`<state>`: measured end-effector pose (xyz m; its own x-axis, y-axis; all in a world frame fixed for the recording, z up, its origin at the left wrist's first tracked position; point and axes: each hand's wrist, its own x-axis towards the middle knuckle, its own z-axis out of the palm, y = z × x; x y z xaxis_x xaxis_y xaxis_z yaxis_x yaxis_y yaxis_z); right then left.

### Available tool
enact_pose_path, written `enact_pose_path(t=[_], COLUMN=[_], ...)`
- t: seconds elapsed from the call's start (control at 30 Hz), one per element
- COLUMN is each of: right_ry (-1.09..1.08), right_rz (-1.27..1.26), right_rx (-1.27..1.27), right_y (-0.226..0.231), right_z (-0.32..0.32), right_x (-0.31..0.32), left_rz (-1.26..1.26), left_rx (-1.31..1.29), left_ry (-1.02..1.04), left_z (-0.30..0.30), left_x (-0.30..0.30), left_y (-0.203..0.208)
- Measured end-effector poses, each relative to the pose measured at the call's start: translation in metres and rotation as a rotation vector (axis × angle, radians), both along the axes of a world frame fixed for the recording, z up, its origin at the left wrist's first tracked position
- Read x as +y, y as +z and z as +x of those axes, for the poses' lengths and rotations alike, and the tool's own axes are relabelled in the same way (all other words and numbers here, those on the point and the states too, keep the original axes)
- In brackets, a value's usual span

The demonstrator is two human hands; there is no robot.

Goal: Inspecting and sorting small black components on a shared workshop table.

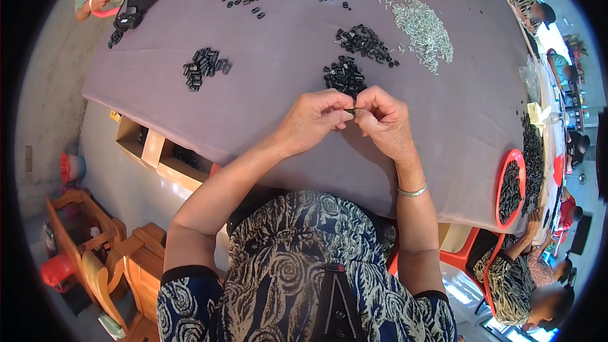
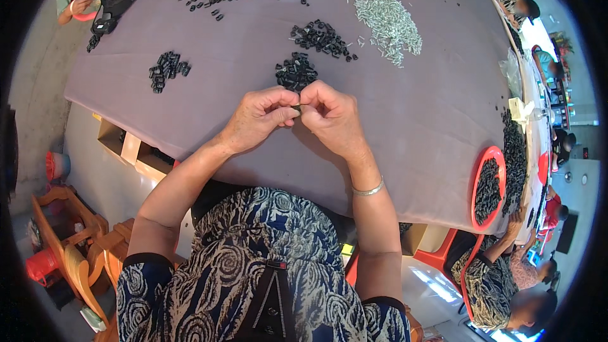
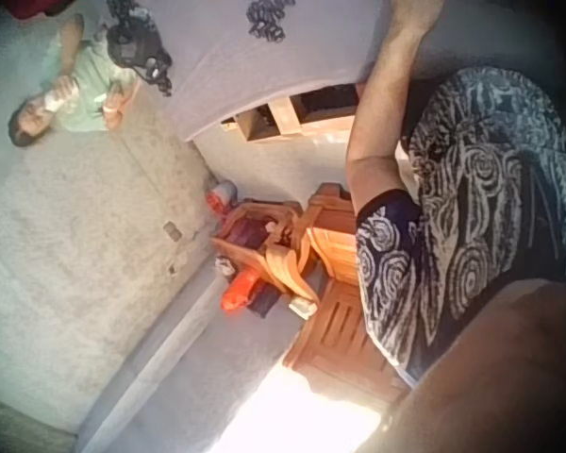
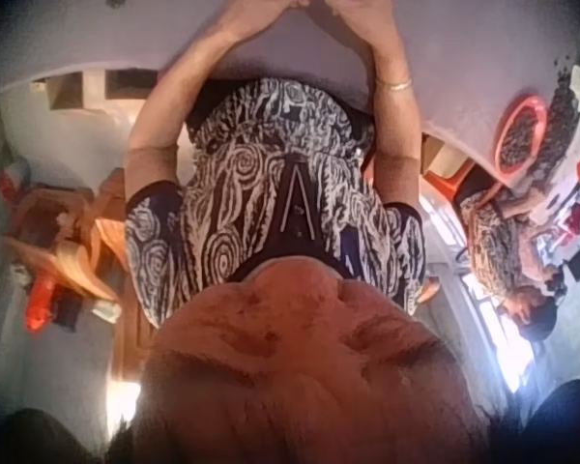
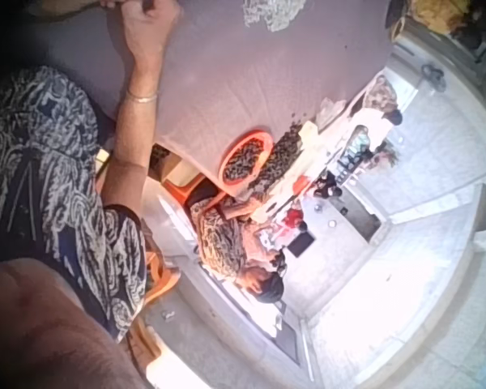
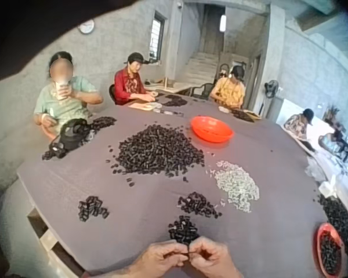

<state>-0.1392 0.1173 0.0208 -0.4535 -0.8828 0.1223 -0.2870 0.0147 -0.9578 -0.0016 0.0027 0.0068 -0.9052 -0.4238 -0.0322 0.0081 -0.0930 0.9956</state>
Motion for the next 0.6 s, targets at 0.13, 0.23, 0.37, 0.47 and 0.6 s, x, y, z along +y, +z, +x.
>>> enact_pose_path(t=[0.13, 0.23, 0.37, 0.47, 0.6], right_ry=[-0.007, -0.006, -0.01, 0.01, 0.003], right_rz=[0.0, 0.015, 0.012, 0.024, 0.021], right_rx=[0.034, 0.008, -0.032, 0.014, 0.024], right_y=[-0.0023, 0.002, 0.0029, -0.0006, -0.0015], right_z=[-0.0009, 0.0008, 0.001, -0.0005, -0.0002], right_x=[0.0005, 0.0002, 0.0013, 0.0018, 0.001], left_rz=[-0.001, -0.008, -0.013, -0.028, -0.017], left_rx=[-0.03, -0.025, 0.006, 0.008, 0.01], left_ry=[0.002, 0.0, -0.001, -0.006, -0.009], left_z=[-0.0002, 0.0003, -0.0005, -0.0006, -0.0001], left_x=[-0.0001, -0.0004, 0.0001, -0.0001, 0.0001], left_y=[0.0022, 0.002, -0.0018, -0.0017, -0.0001])
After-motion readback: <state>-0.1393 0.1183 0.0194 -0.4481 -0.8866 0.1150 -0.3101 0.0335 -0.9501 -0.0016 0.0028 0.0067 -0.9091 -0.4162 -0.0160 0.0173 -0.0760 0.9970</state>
